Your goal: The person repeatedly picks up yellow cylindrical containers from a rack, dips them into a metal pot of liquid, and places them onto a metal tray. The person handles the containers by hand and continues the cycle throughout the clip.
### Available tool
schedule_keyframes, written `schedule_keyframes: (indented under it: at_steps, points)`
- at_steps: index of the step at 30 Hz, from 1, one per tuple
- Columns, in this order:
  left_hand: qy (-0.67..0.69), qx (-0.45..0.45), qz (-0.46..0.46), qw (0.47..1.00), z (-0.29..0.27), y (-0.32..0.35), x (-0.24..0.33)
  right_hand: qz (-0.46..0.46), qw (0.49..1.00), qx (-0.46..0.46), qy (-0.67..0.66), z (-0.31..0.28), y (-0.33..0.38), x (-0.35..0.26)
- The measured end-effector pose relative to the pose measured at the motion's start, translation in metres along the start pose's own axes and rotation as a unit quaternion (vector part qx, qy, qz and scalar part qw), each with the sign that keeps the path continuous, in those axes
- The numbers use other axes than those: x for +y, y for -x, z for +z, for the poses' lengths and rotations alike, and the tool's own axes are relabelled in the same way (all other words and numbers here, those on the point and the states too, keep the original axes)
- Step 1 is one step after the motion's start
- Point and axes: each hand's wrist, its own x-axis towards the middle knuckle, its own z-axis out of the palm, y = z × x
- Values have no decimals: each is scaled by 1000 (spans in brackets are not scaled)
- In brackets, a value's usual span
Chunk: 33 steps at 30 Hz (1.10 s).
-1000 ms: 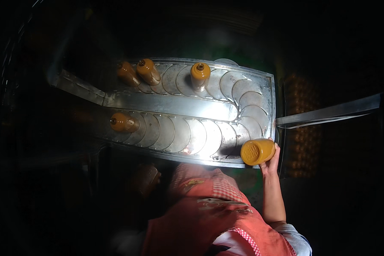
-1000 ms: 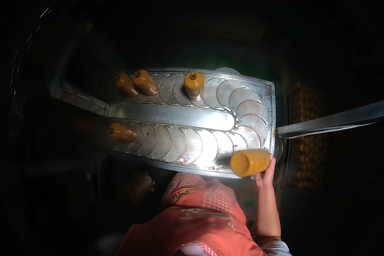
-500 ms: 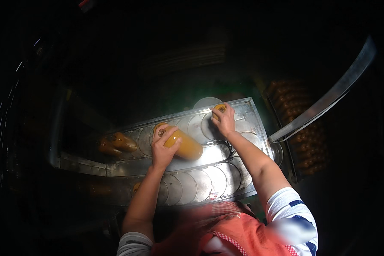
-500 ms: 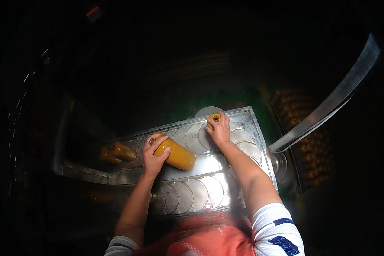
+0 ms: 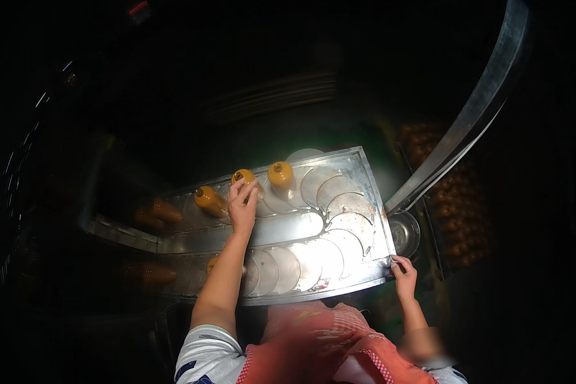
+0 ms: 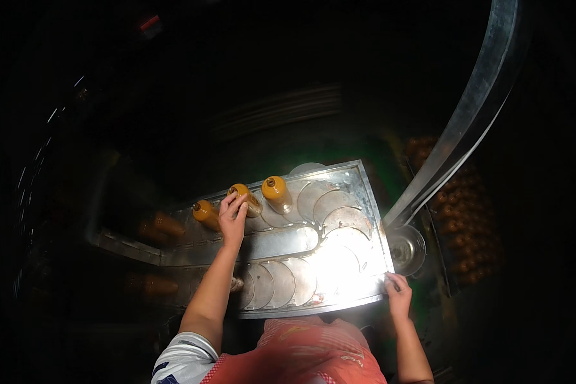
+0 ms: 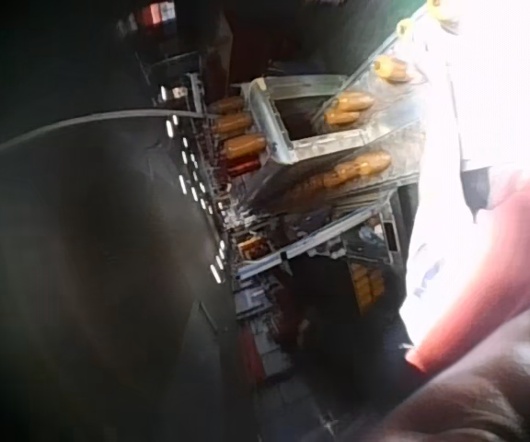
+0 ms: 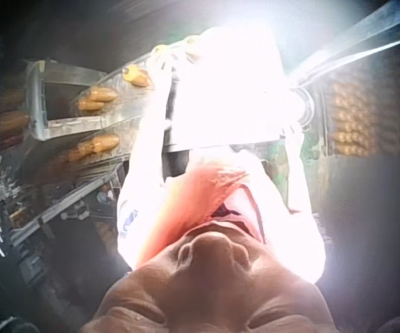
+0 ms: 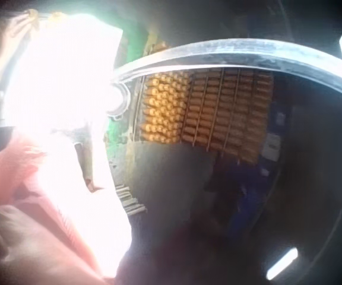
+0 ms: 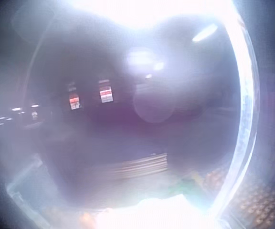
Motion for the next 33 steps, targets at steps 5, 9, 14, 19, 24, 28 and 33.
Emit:
schedule_keyframes:
  at_steps: [5,9,14,19,24,28,33]
  points:
    - [211,-116,-204,949,10,110,102,151,975,141,-85,-100,83,49]
    - [263,-378,-96,883,100,156,208,140,979,101,-105,-154,60,67]
    - [278,-507,-106,809,165,180,286,115,979,50,-162,-169,-10,54]
    - [283,-508,-196,789,273,171,298,149,971,57,-176,-234,-62,96]
    - [199,-568,-161,782,419,181,311,259,930,138,-223,-307,4,186]
    - [25,-675,-110,729,533,189,355,227,941,227,-107,-332,56,283]
    - [14,-744,143,653,686,247,351,360,916,177,-21,-401,-30,274]
